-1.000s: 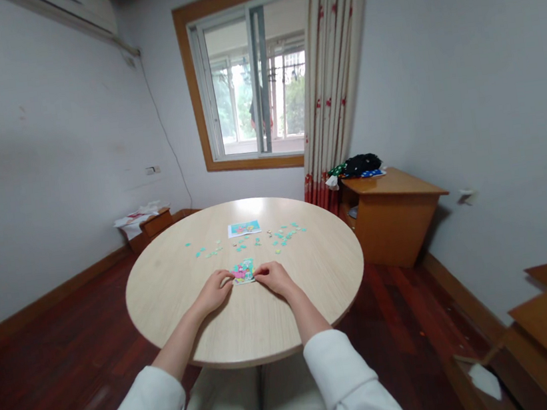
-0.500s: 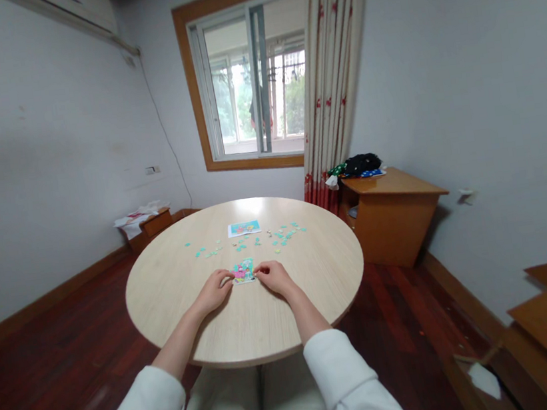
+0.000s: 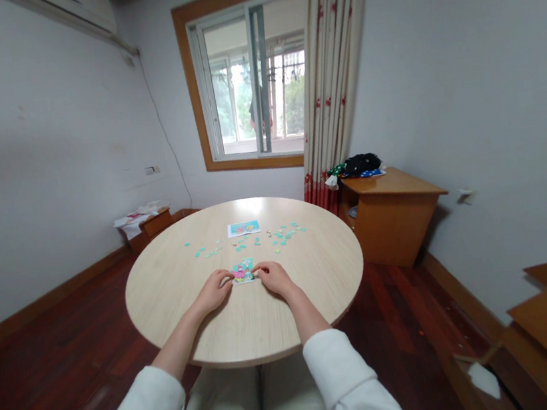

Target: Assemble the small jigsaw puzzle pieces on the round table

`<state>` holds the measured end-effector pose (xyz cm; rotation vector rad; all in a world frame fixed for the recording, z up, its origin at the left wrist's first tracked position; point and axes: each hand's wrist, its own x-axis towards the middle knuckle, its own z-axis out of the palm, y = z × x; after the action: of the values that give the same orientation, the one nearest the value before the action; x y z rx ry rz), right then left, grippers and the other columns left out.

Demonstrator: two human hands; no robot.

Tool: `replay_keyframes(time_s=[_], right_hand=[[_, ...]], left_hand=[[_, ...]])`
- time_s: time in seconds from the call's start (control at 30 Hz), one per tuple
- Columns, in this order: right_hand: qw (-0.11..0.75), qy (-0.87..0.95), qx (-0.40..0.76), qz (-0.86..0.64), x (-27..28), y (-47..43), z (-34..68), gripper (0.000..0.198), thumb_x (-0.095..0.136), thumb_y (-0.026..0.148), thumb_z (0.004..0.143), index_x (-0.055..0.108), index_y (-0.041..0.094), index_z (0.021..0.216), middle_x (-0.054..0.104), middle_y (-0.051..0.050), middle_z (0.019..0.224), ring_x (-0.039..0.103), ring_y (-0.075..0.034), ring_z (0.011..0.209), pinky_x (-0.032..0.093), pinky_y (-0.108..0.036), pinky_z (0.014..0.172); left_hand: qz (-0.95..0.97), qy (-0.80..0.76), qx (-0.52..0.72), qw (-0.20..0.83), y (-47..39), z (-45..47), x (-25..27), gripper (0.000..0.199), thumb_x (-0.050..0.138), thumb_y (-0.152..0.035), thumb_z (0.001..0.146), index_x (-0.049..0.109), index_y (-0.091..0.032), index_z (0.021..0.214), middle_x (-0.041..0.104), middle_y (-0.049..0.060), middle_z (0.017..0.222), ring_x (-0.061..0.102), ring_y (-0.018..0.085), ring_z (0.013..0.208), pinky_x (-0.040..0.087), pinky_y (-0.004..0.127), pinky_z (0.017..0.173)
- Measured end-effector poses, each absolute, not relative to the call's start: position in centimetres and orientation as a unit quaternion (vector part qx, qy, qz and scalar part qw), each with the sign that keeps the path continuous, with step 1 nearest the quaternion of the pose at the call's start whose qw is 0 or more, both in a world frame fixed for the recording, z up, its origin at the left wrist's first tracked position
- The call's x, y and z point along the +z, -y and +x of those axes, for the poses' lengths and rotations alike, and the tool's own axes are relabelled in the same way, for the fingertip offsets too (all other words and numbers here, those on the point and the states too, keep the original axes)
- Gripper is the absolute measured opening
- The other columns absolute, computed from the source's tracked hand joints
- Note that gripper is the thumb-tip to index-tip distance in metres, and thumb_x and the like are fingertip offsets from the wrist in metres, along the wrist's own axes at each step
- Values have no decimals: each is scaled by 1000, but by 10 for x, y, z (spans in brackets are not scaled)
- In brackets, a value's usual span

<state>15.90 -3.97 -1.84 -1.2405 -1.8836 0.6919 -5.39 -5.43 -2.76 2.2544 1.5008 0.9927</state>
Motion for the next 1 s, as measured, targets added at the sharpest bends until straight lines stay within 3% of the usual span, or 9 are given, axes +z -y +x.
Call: replay_keyframes(time_s=[0.13,1.0], right_hand=[[345,762,250,-488,-18,40,159,28,48,14,74,74,24,80,72,-1,89,63,-17,87,45,-28,84],[358,749,225,-511,-12,46,158,27,47,13,75,72,22,81,71,-3,92,62,-16,87,44,-27,83]], left_hand=[[775,-513,346,124,54,-53,-27,22,50,-17,78,65,-17,93,61,9,100,56,20,100,42,34,93],[775,-513,347,127,54,-54,-28,23,49,-18,78,66,-17,94,61,9,101,55,20,100,41,35,94]])
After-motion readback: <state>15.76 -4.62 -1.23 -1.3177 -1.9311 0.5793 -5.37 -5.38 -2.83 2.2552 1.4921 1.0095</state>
